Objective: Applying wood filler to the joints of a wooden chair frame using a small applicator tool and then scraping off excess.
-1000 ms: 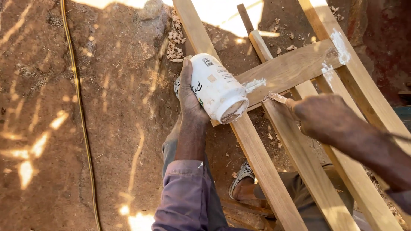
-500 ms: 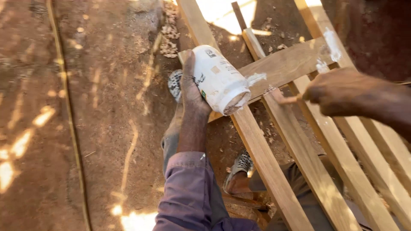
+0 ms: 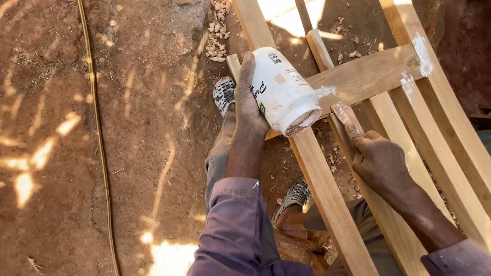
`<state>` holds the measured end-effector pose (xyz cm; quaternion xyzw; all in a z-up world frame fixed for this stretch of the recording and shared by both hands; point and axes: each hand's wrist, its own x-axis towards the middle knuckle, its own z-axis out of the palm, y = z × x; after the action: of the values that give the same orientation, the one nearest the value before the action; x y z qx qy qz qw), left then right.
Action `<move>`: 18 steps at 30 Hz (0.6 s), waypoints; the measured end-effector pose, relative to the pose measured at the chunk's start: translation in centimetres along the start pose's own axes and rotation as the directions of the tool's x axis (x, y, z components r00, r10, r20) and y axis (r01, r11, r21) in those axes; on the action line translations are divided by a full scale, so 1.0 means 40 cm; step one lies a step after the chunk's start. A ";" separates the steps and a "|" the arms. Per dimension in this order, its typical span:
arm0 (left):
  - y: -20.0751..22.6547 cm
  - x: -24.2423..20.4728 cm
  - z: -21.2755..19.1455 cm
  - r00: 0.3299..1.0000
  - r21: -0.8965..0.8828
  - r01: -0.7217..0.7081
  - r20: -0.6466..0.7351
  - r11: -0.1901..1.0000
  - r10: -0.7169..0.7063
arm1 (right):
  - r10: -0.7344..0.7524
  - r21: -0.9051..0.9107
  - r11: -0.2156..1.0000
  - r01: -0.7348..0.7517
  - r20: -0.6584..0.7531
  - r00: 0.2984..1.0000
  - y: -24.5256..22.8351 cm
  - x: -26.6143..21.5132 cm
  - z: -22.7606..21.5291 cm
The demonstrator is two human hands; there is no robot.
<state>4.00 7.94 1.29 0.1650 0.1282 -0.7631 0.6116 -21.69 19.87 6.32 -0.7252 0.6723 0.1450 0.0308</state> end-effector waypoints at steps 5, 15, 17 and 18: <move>-0.005 -0.005 0.002 1.000 -0.034 0.007 0.012 0.999 -0.007 | 0.039 -0.136 0.991 -0.003 0.266 0.963 -0.014 0.002 -0.052; 0.004 -0.011 -0.022 0.998 0.028 -0.005 0.070 1.000 0.003 | 0.212 -0.195 0.973 -0.123 0.547 0.810 -0.099 0.073 -0.278; 0.023 -0.009 -0.006 0.999 0.025 -0.022 0.026 0.999 0.021 | 0.192 -0.204 0.975 -0.089 0.569 0.800 -0.069 0.108 -0.250; 0.022 -0.008 -0.002 0.999 0.014 -0.024 -0.026 1.000 0.024 | 0.186 -0.220 0.973 -0.063 0.600 0.778 -0.049 0.120 -0.236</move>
<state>4.94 8.04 1.36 0.1806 0.1287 -0.7543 0.6179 -17.89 13.16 13.83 -0.5915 0.6551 0.4381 0.1703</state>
